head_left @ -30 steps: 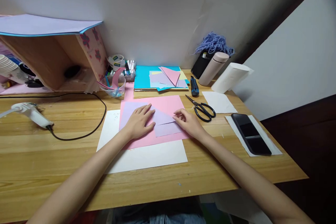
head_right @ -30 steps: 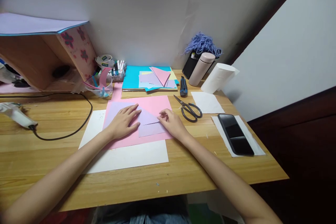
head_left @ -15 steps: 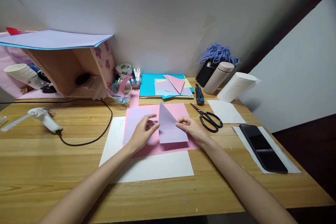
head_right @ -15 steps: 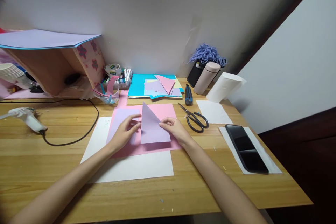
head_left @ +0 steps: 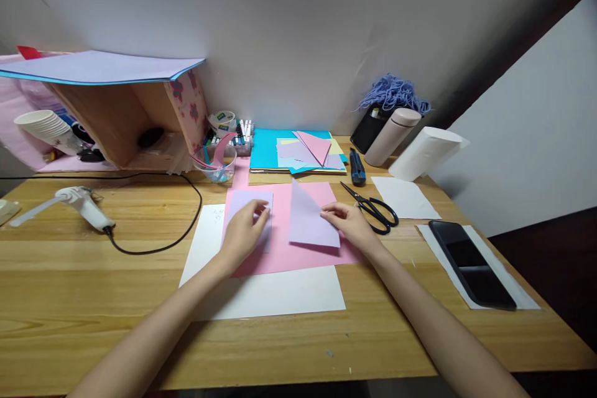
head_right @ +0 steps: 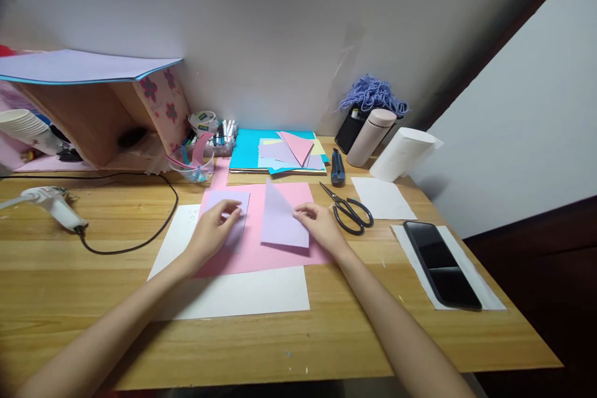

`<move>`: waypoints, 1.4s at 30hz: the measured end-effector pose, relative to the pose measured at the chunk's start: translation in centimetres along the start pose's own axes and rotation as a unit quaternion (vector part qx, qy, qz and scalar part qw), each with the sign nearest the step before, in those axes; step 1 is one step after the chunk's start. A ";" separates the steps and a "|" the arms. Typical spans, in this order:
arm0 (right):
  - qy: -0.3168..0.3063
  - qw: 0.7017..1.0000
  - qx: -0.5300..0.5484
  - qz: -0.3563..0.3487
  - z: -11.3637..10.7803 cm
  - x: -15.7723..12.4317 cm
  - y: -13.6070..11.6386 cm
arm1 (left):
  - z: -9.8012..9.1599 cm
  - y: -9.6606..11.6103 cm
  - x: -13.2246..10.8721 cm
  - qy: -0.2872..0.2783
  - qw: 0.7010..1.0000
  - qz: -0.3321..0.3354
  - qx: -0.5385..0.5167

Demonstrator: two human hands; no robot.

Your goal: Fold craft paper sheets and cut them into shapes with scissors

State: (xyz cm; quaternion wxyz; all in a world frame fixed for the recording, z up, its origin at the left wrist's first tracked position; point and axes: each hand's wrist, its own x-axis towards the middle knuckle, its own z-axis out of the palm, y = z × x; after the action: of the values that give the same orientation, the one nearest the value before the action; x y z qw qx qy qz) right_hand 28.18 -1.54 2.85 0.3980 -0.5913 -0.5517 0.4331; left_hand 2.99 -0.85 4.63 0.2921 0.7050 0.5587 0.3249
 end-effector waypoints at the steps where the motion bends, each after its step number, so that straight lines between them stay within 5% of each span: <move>1: 0.022 0.999 -0.041 -0.014 -0.6 0.3 0.3 | -0.4 -0.6 0.4 0.069 0.993 0.005 0.098; 3: 0.075 0.988 -0.130 -0.040 -1.6 0.8 0.7 | -1.0 -1.8 1.1 0.149 0.957 -0.026 0.249; 6: 0.143 0.960 -0.216 -0.102 -2.3 1.3 1.3 | -1.5 -3.3 1.7 0.133 0.938 -0.065 0.313; 14: 0.144 0.933 -0.249 -0.218 -1.0 0.4 0.5 | -2.8 -4.2 2.2 0.148 0.977 -0.094 0.125; 30: 0.131 0.932 -0.252 -0.226 -0.6 0.0 0.1 | -4.2 -4.3 2.8 0.161 0.979 -0.120 0.035; 37: 0.115 0.938 -0.251 -0.210 -0.5 0.1 0.1 | -4.8 -3.7 2.6 0.203 0.936 -0.136 0.254; 42: 0.101 0.942 -0.241 -0.212 -0.4 0.0 0.3 | -5.0 -3.3 2.4 0.227 0.920 -0.056 0.315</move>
State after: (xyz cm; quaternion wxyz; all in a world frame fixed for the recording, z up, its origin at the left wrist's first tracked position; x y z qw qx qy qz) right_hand 28.65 -1.51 2.68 0.3797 -0.5793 -0.7093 0.1310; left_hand -2.54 2.44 5.46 -0.0624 0.6356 0.7218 0.2666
